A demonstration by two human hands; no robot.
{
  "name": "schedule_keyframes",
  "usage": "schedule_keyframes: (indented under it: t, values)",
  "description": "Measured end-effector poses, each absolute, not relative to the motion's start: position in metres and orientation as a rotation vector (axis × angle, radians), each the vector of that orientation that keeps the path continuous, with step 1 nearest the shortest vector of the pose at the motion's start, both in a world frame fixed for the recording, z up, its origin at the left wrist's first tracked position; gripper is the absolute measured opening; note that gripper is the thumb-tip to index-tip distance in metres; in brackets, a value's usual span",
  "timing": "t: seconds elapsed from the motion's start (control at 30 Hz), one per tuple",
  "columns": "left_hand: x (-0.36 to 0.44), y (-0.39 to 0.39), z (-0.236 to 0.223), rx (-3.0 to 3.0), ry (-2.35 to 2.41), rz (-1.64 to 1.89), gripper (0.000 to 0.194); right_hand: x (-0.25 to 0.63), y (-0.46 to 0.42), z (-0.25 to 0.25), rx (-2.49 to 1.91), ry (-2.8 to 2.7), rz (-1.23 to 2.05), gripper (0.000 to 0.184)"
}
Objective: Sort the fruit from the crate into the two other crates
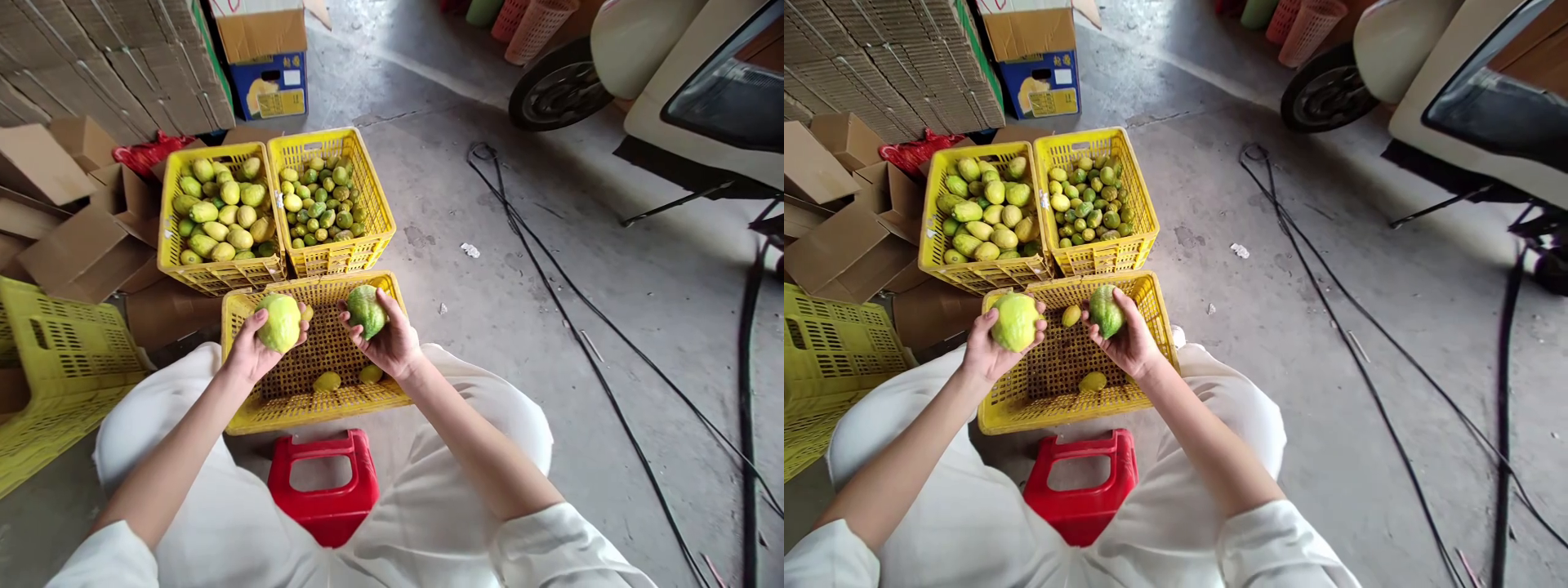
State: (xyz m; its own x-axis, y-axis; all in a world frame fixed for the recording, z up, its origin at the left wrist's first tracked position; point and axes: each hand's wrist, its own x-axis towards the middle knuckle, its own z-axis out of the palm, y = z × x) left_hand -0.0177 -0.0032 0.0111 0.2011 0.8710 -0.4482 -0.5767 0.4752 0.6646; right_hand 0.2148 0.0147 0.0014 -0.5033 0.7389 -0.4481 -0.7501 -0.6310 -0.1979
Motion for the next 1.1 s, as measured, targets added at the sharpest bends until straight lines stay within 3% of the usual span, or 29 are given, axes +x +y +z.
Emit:
schedule_keyframes:
  t: [0.4,0.8,1.1]
  values:
    - [-0.013,-0.003,0.034,0.214,0.802,1.166,0.040,0.225,0.016,0.019,-0.472,-0.135,2.043,0.048]
    - [-0.002,-0.001,0.028,-0.028,0.924,1.114,0.038,0.215,0.012,0.012,-0.617,-0.244,2.087,0.025]
    - [0.000,0.002,0.032,-0.016,0.909,1.173,0.045,0.216,0.015,0.009,-0.571,-0.117,2.135,0.028]
